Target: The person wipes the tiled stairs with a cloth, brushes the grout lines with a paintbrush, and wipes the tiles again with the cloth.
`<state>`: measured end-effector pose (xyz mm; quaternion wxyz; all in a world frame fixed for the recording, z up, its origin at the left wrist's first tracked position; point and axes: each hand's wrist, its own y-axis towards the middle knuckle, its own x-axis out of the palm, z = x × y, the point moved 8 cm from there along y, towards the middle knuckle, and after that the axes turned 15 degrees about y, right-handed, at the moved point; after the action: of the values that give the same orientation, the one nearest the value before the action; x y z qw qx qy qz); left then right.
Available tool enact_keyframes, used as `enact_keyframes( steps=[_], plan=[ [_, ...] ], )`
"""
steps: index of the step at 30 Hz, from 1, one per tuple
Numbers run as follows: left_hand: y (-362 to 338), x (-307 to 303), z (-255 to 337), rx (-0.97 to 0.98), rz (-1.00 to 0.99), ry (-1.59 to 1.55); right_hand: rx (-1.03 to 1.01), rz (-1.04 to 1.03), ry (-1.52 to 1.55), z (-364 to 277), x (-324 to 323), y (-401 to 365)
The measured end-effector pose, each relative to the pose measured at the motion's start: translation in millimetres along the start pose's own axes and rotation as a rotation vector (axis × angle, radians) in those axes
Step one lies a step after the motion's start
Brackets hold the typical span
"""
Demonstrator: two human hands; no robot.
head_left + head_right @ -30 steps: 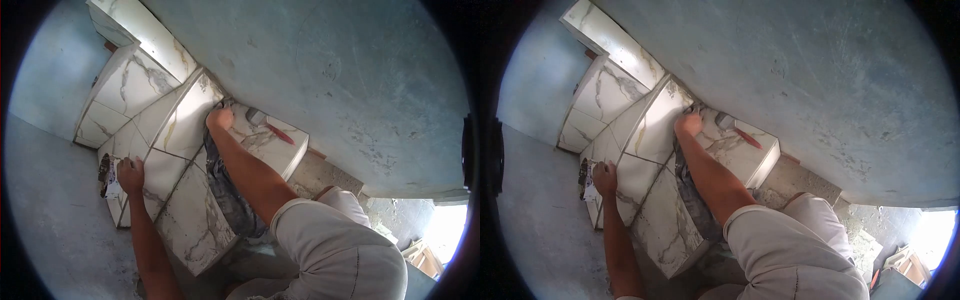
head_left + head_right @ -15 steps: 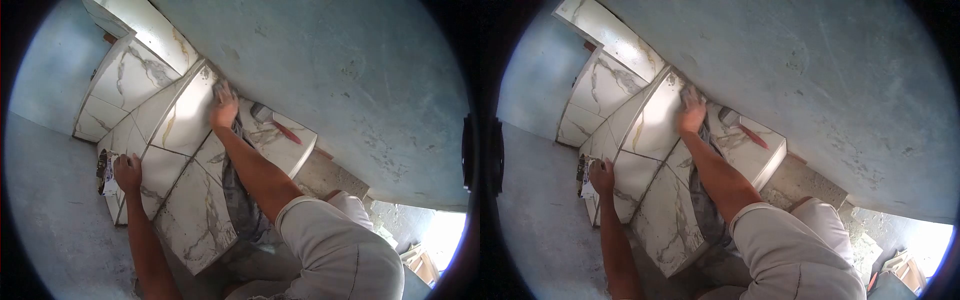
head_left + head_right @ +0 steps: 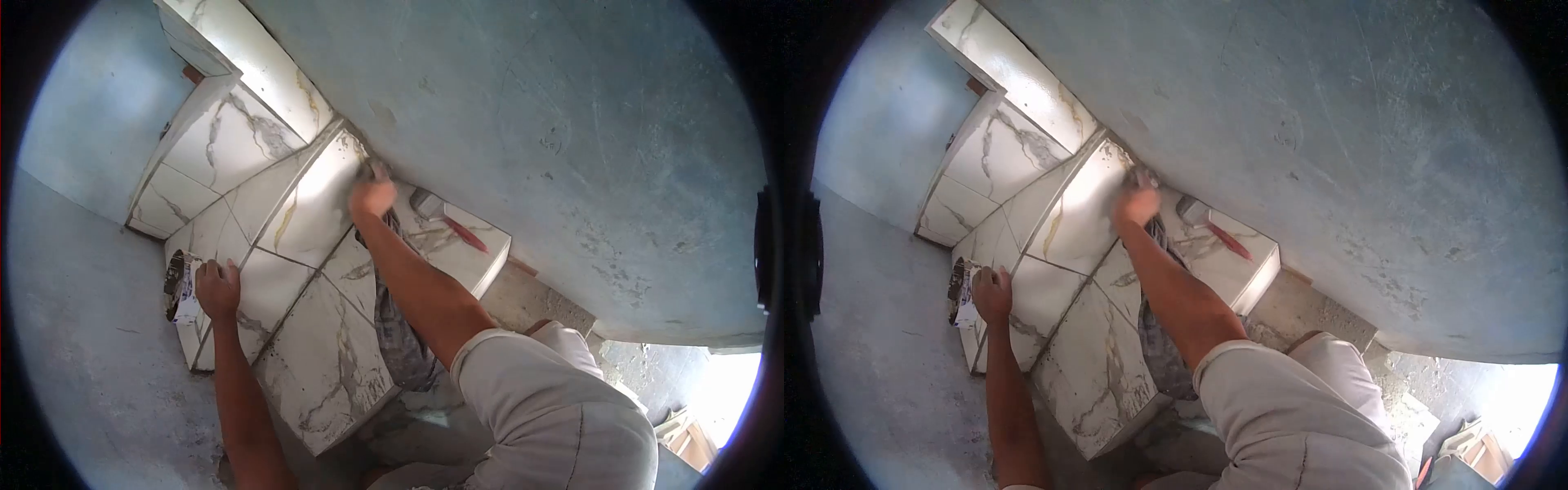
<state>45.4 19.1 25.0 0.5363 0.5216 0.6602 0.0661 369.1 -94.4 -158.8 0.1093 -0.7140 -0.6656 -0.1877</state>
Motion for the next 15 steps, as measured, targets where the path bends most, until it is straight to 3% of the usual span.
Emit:
enact_keyframes(
  steps=[1,2,4,5,7,8,10,13,14,15],
  plan=[
    [2,0,1,-0.002,0.003,-0.001,0.114,-0.019,-0.039,-39,5,-2],
    [4,0,2,-0.004,0.023,-0.001,-0.201,-0.174,0.038,-76,25,-2],
    [-6,0,-2,-0.003,0.003,0.018,-0.241,-0.245,-0.080,-116,45,-2],
    [-6,-2,-1,0.014,0.009,0.010,-0.225,-0.248,-0.085,-101,40,-6],
    [1,-2,-1,0.009,0.039,-0.003,-0.529,-0.185,0.055,-81,24,-4],
    [0,-3,0,0.024,0.045,-0.028,-0.534,-0.193,0.056,-61,13,-4],
    [2,-4,-1,0.031,0.060,-0.046,-0.237,-0.072,0.074,-20,-15,-1],
    [-3,-8,1,0.053,0.104,-0.036,-0.207,-0.072,0.086,-48,-6,-1],
    [1,-6,1,0.043,0.101,-0.038,-0.389,-0.194,0.110,-94,3,-5],
    [-2,-5,0,0.038,0.078,-0.034,-0.507,-0.185,0.097,-119,12,-4]
  ],
)
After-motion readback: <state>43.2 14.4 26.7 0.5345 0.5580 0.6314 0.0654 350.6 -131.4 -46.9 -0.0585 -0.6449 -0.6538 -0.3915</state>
